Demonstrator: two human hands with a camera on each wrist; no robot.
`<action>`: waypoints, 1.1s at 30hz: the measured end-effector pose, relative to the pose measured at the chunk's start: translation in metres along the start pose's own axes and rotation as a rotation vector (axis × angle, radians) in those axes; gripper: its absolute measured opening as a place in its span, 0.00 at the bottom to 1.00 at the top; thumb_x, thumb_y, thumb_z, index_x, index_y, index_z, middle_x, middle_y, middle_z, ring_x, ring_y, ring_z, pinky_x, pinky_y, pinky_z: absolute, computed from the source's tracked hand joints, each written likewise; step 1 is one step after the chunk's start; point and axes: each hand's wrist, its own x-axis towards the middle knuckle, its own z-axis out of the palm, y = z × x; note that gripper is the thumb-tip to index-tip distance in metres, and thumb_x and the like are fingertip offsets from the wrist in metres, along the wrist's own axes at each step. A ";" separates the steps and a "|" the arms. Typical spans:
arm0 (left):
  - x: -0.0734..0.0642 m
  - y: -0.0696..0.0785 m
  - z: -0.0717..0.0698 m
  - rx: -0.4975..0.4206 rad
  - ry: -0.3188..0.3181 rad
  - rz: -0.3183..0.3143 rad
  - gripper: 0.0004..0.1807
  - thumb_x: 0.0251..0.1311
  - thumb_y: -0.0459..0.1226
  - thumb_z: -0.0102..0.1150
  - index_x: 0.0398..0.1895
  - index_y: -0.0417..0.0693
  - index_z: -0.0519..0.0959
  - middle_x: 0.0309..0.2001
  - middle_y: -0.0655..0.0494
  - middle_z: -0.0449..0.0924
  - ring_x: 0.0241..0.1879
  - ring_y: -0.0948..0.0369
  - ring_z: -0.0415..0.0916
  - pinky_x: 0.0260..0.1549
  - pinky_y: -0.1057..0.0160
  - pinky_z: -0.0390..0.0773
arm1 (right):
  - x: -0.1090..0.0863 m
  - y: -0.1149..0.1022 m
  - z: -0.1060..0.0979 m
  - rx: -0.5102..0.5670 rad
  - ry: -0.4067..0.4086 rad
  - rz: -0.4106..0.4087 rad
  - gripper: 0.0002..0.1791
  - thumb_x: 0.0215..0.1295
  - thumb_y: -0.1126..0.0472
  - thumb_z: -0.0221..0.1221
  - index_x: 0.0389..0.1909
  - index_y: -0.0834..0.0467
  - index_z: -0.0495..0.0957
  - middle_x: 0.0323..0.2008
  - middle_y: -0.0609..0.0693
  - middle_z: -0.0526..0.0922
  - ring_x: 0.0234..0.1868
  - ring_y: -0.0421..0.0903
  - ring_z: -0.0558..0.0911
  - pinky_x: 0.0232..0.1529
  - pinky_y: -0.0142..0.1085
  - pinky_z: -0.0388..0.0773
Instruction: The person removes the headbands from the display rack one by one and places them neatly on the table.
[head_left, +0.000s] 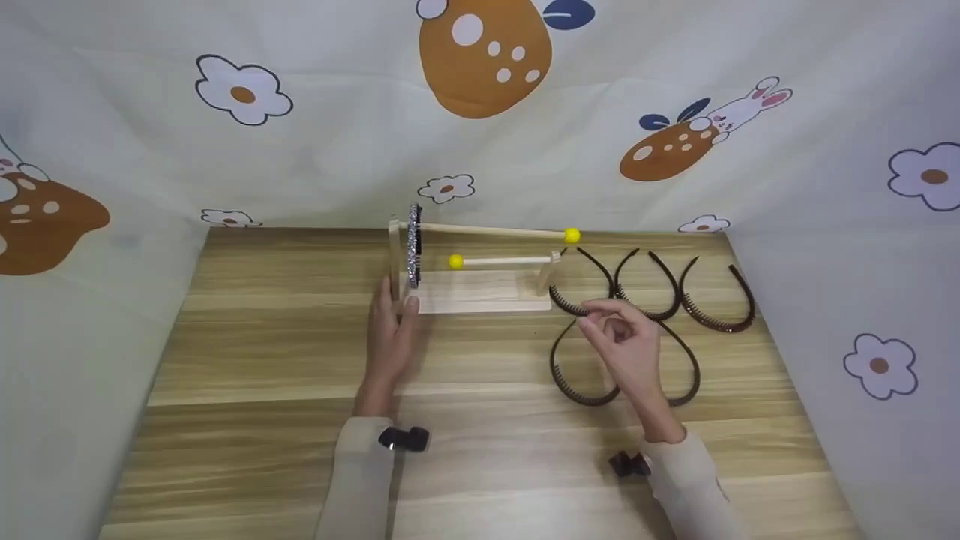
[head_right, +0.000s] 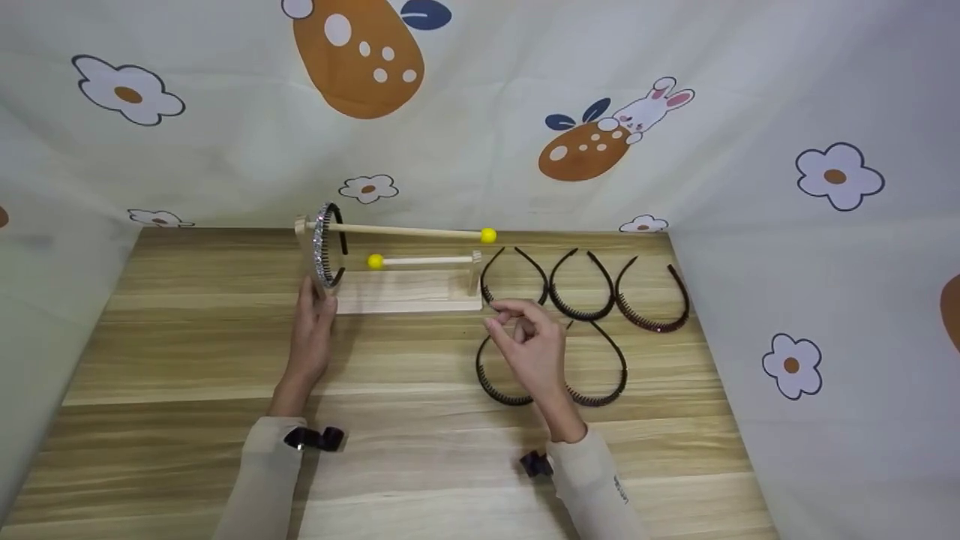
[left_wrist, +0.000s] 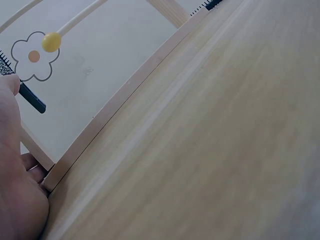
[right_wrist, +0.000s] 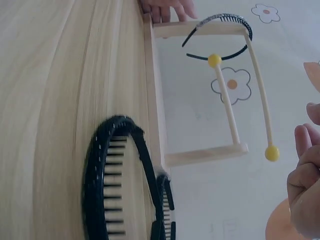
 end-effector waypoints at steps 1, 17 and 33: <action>0.000 0.000 0.000 0.000 0.003 0.002 0.42 0.87 0.47 0.50 0.92 0.43 0.46 0.85 0.33 0.54 0.70 0.37 0.75 0.73 0.33 0.71 | 0.000 0.001 0.003 0.001 -0.008 -0.008 0.12 0.63 0.82 0.70 0.47 0.73 0.87 0.34 0.44 0.89 0.18 0.32 0.67 0.18 0.22 0.62; -0.002 0.001 -0.001 0.042 -0.002 -0.029 0.42 0.87 0.50 0.49 0.92 0.45 0.46 0.88 0.36 0.48 0.73 0.37 0.72 0.77 0.31 0.64 | 0.011 0.007 0.063 0.019 -0.095 -0.005 0.14 0.62 0.77 0.75 0.48 0.69 0.89 0.34 0.51 0.90 0.21 0.33 0.71 0.21 0.21 0.65; -0.001 0.001 0.000 0.002 -0.002 -0.018 0.42 0.86 0.49 0.49 0.92 0.43 0.47 0.87 0.34 0.52 0.71 0.36 0.75 0.71 0.33 0.74 | 0.015 0.001 0.110 0.070 -0.147 0.104 0.15 0.63 0.72 0.77 0.50 0.65 0.90 0.36 0.54 0.89 0.21 0.35 0.72 0.21 0.24 0.67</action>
